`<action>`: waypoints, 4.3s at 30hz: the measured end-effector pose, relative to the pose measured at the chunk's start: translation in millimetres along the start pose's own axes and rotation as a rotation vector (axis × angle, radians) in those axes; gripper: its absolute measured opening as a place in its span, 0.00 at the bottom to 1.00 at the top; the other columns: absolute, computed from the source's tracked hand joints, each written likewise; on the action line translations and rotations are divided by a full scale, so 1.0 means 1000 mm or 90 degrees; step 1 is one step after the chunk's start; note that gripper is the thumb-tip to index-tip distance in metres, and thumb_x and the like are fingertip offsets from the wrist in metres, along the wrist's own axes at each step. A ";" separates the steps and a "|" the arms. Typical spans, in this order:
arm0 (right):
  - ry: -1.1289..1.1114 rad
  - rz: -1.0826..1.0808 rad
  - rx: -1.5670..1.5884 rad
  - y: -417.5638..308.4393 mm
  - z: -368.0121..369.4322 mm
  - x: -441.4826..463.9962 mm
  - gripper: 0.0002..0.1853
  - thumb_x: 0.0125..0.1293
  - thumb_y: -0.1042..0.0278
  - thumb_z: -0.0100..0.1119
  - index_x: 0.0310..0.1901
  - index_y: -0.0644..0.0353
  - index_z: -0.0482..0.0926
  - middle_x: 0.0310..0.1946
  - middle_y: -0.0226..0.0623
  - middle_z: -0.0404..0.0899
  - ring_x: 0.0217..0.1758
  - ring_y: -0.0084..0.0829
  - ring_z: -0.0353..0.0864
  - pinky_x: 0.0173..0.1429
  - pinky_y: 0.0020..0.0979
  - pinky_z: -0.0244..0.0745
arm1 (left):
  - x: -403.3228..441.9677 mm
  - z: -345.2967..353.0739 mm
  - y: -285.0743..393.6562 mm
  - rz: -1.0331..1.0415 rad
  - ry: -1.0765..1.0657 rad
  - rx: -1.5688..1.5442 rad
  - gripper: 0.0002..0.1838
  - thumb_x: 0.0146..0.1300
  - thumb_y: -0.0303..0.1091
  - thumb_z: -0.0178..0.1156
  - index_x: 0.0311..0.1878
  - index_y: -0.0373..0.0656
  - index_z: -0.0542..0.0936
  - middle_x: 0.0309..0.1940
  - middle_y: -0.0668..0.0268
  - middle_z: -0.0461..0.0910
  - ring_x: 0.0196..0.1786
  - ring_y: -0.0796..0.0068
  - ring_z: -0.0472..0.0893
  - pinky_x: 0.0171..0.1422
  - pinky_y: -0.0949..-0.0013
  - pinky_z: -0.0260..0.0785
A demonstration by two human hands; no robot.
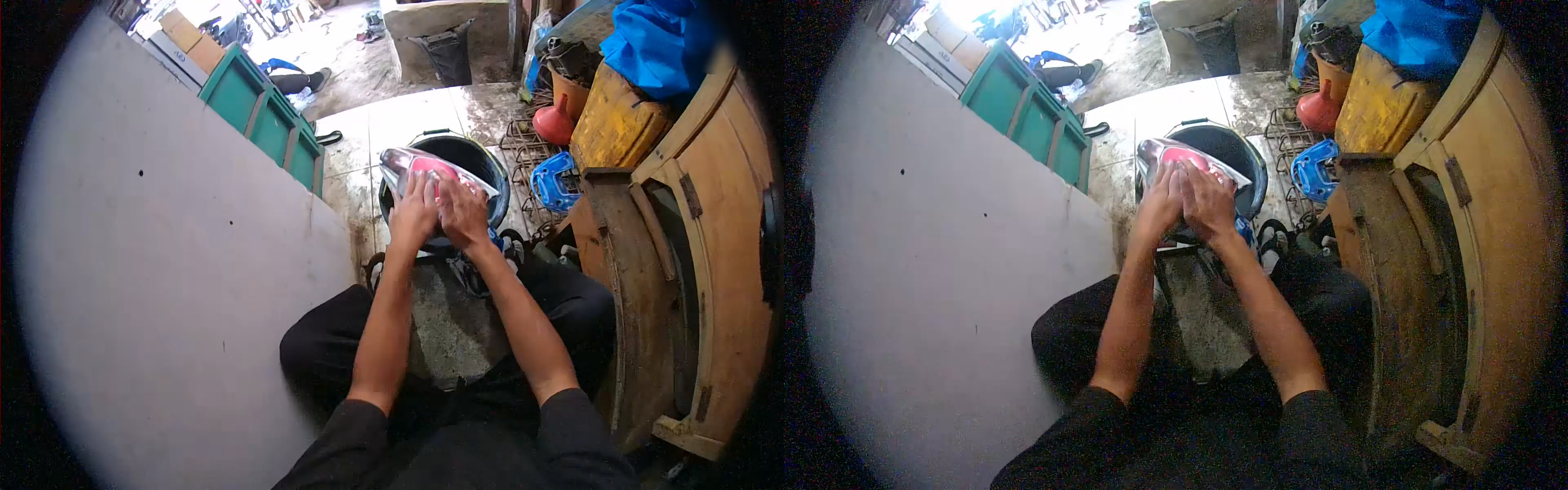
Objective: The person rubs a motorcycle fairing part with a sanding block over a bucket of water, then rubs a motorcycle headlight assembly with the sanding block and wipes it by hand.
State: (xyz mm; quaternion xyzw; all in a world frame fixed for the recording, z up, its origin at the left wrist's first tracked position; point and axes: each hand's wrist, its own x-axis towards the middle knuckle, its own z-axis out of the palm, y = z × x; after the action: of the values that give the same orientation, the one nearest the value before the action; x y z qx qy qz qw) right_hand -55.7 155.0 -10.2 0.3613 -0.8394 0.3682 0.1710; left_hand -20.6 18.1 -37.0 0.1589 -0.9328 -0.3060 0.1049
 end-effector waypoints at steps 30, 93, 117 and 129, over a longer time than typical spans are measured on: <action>-0.051 0.022 -0.093 -0.011 0.001 0.010 0.27 0.70 0.46 0.51 0.62 0.55 0.77 0.55 0.41 0.82 0.60 0.40 0.79 0.73 0.46 0.53 | 0.032 0.017 -0.072 -0.110 0.086 -0.598 0.36 0.79 0.54 0.34 0.78 0.34 0.52 0.76 0.45 0.57 0.78 0.56 0.58 0.79 0.66 0.48; -0.166 -0.033 -0.135 -0.014 -0.008 0.010 0.24 0.70 0.51 0.55 0.59 0.57 0.81 0.61 0.39 0.78 0.65 0.39 0.74 0.74 0.44 0.53 | 0.029 0.048 -0.074 -0.340 0.291 -0.525 0.28 0.76 0.50 0.44 0.55 0.33 0.80 0.52 0.41 0.81 0.58 0.46 0.80 0.62 0.57 0.69; -0.151 -0.038 -0.129 -0.015 -0.008 0.006 0.23 0.69 0.51 0.56 0.59 0.55 0.81 0.59 0.37 0.79 0.61 0.38 0.76 0.71 0.44 0.56 | 0.021 0.031 -0.073 -0.213 0.380 -0.538 0.21 0.72 0.45 0.52 0.48 0.36 0.83 0.38 0.41 0.83 0.45 0.42 0.83 0.50 0.54 0.73; -0.165 0.056 0.052 0.021 0.009 -0.020 0.25 0.72 0.52 0.55 0.64 0.58 0.76 0.66 0.42 0.74 0.69 0.46 0.70 0.75 0.44 0.57 | 0.036 0.043 -0.057 -0.234 0.279 -0.391 0.26 0.75 0.48 0.45 0.69 0.46 0.73 0.50 0.35 0.78 0.53 0.37 0.79 0.59 0.47 0.70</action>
State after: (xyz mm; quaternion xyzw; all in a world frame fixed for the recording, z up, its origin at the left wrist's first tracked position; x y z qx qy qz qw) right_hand -57.6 167.9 -37.2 0.3755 -0.8538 0.3594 0.0301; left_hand -53.5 -15.1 -102.1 0.3456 -0.7097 -0.5427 0.2869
